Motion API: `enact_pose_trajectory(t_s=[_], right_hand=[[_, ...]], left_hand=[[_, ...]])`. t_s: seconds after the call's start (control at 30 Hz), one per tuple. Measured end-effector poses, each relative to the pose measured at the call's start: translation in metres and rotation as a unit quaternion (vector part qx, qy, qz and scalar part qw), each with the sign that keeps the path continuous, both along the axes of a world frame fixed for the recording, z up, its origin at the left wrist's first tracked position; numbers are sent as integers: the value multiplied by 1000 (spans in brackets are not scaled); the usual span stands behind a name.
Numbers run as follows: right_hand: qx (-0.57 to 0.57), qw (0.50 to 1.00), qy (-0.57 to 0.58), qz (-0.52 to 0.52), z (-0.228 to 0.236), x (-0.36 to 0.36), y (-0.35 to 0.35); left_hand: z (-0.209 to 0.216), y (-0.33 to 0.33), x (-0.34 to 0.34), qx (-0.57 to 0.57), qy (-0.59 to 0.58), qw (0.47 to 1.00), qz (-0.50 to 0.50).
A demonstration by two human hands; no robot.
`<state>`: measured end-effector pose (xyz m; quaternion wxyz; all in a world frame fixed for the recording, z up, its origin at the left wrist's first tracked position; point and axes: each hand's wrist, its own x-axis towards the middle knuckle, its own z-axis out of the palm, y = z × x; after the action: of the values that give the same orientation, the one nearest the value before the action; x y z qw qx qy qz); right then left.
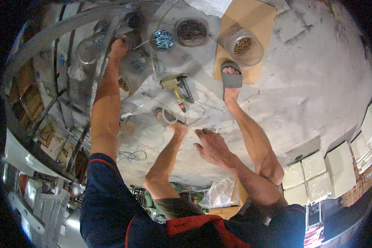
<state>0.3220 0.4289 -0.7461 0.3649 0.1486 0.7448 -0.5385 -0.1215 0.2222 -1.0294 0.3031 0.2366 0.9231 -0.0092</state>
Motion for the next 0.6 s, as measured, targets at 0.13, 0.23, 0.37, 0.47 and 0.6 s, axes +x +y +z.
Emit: enact_pose_trajectory(t_s=[0.13,0.23,0.37,0.47,0.6], right_hand=[[-9,998,0,-62,0,-13,5],[-59,993,-54,-91,0,-23,8],[-63,990,-43,-122,-2,-25,11],[-69,987,-45,-137,-4,-23,13],[-60,984,-49,-161,-7,-24,14]], left_hand=[[-2,-2,-4,-34,-20,999,-4],[-10,-7,-10,-21,-5,1000,-22],[-31,-18,-14,-22,16,999,-45],[-32,-22,-13,-4,51,995,-91],[-5,-21,-7,95,72,991,-54]])
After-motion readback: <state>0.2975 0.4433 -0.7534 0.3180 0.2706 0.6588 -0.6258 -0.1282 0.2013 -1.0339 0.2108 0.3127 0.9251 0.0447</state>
